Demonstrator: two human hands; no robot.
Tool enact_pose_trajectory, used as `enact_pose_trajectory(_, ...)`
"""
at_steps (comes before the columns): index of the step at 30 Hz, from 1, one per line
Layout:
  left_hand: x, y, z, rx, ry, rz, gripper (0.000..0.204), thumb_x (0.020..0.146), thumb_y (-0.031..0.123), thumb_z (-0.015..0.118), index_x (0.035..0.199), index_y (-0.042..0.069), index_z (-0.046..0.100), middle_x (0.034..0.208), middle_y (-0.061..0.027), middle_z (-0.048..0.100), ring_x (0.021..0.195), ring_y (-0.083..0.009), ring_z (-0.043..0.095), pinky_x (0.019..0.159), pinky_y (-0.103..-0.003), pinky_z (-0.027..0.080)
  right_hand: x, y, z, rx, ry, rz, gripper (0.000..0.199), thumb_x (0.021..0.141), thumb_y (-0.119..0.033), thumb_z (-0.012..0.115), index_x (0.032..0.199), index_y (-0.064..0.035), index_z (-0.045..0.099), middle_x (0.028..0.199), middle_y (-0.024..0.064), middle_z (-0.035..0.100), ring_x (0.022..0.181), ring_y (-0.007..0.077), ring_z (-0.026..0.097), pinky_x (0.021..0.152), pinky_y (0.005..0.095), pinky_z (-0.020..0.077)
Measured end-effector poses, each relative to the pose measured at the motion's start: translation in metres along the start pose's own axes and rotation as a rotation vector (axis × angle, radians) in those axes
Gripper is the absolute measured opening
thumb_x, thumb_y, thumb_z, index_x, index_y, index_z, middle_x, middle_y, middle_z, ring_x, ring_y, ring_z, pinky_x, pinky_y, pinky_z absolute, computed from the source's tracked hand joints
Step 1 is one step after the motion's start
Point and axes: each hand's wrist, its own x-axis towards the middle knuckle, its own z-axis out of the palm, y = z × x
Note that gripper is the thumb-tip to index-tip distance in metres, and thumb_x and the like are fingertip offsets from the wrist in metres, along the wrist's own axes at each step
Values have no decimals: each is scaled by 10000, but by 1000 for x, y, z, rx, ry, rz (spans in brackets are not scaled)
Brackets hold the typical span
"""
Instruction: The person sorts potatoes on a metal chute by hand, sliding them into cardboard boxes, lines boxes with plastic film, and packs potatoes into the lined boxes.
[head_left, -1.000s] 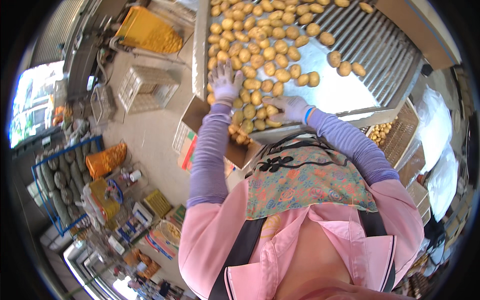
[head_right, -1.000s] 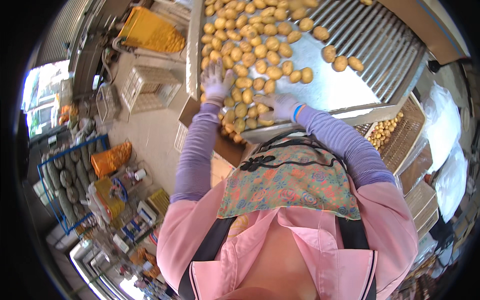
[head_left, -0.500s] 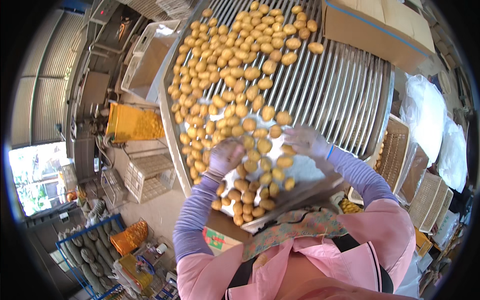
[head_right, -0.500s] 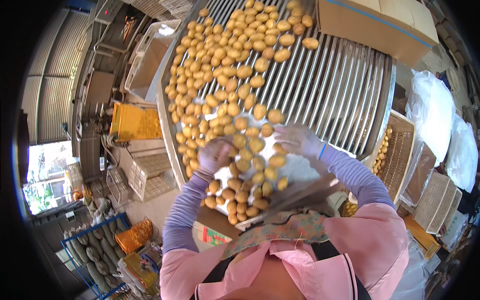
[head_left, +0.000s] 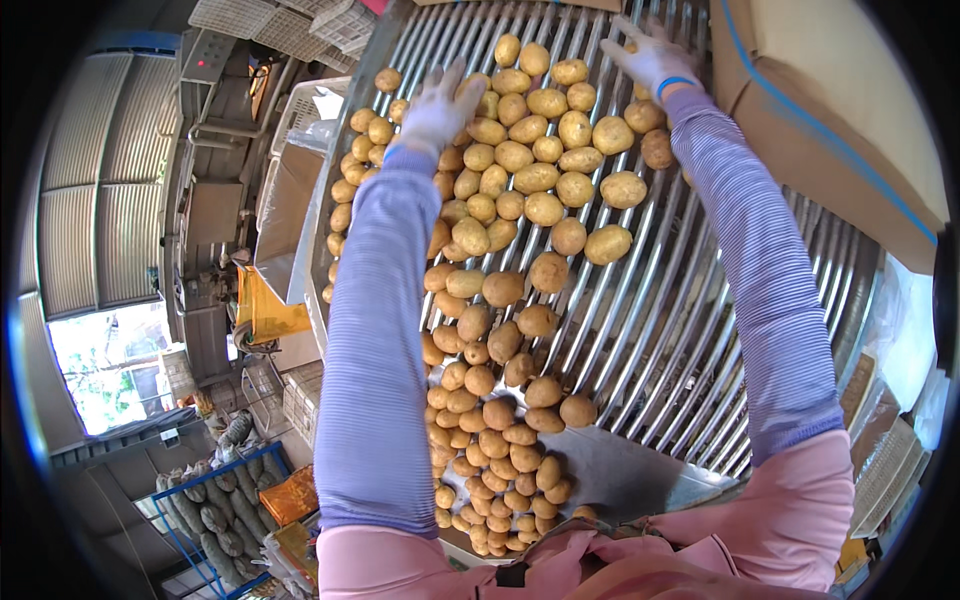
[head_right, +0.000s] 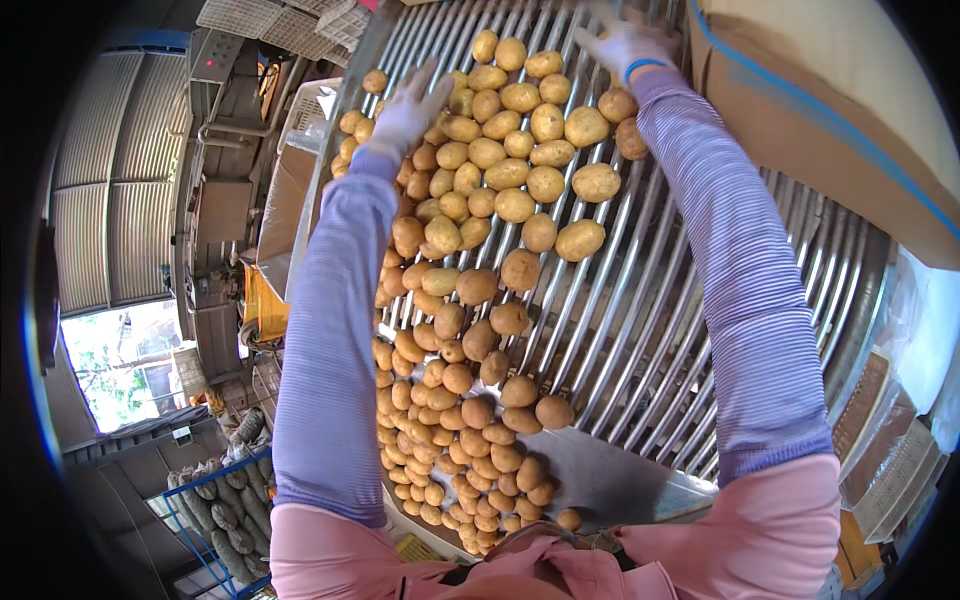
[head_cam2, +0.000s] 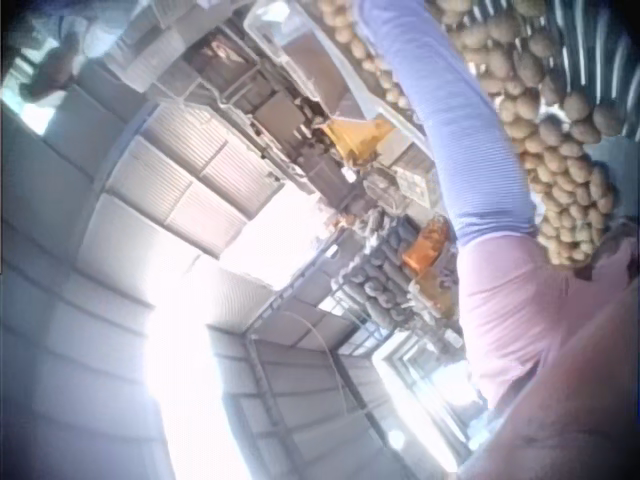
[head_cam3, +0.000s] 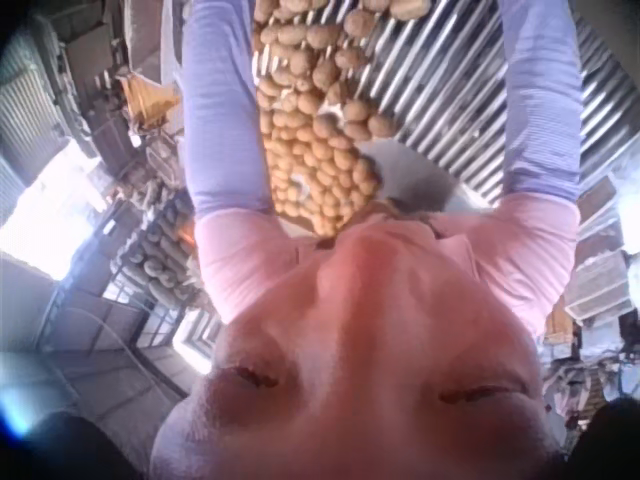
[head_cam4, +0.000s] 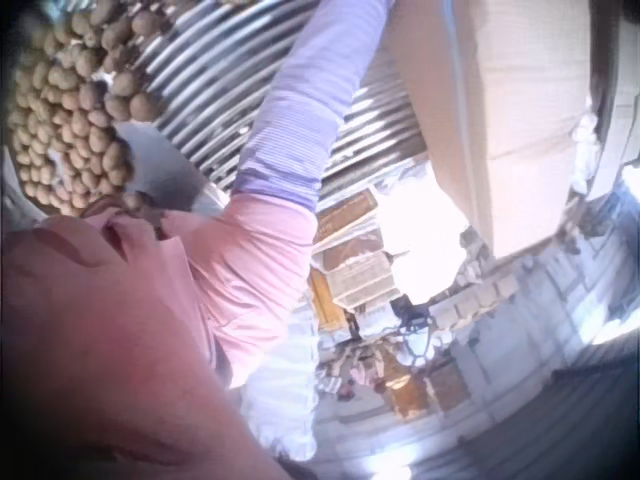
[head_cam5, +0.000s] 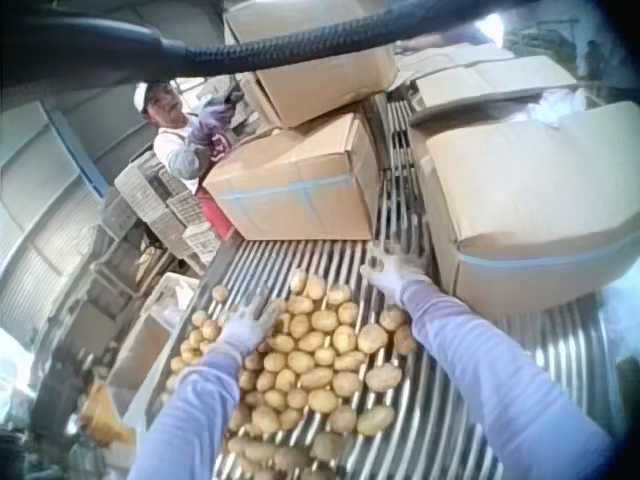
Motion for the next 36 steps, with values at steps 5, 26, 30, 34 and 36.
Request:
enact_pose_trajectory(5, 32, 78, 29, -543, -49, -316, 730, 897, 674, 617, 1534, 346, 476, 1548, -194, 456, 1406, -359, 482, 1189, -443, 380, 16, 32, 20, 734, -646, 137, 580, 921, -489, 715, 1398, -167, 635, 1235, 188, 716, 1290, 334, 575, 1106, 444, 446)
enact_pose_trajectory(26, -476, 190, 22, -349, 115, -133, 679, 967, 435, 600, 1568, 172, 423, 1598, -169, 415, 1479, -472, 314, 1233, -585, 174, -405, -58, -24, 464, -915, -620, 503, 887, -441, 737, 1347, -248, 671, 1514, 106, 515, 1406, 353, 458, 1195, 468, 344)
enact_pose_trajectory(30, -611, 227, 6, -277, 319, -338, 632, 916, 387, 638, 1498, 164, 527, 1562, -155, 453, 1446, -424, 378, 1187, -606, 240, -488, -54, -84, 206, -513, -694, 575, 890, -383, 716, 1440, -265, 596, 1533, 152, 497, 1416, 405, 444, 1205, 545, 290)
enact_pose_trajectory(34, -762, 239, 26, -323, 42, -144, 600, 899, 359, 641, 1467, 187, 552, 1574, -202, 405, 1455, -438, 361, 1188, -608, 247, -573, -49, -148, 134, -444, -867, 555, 877, -299, 695, 1410, -171, 613, 1527, 150, 508, 1415, 370, 460, 1188, 541, 304)
enact_pose_trajectory(36, -809, 229, 26, -388, 111, -240, 621, 892, 369, 670, 1477, 200, 547, 1507, -203, 473, 1416, -416, 406, 1204, -582, 242, -624, -45, -156, 178, -650, -1146, 523, 878, -289, 695, 1385, -188, 622, 1523, 83, 524, 1450, 294, 437, 1201, 535, 306)
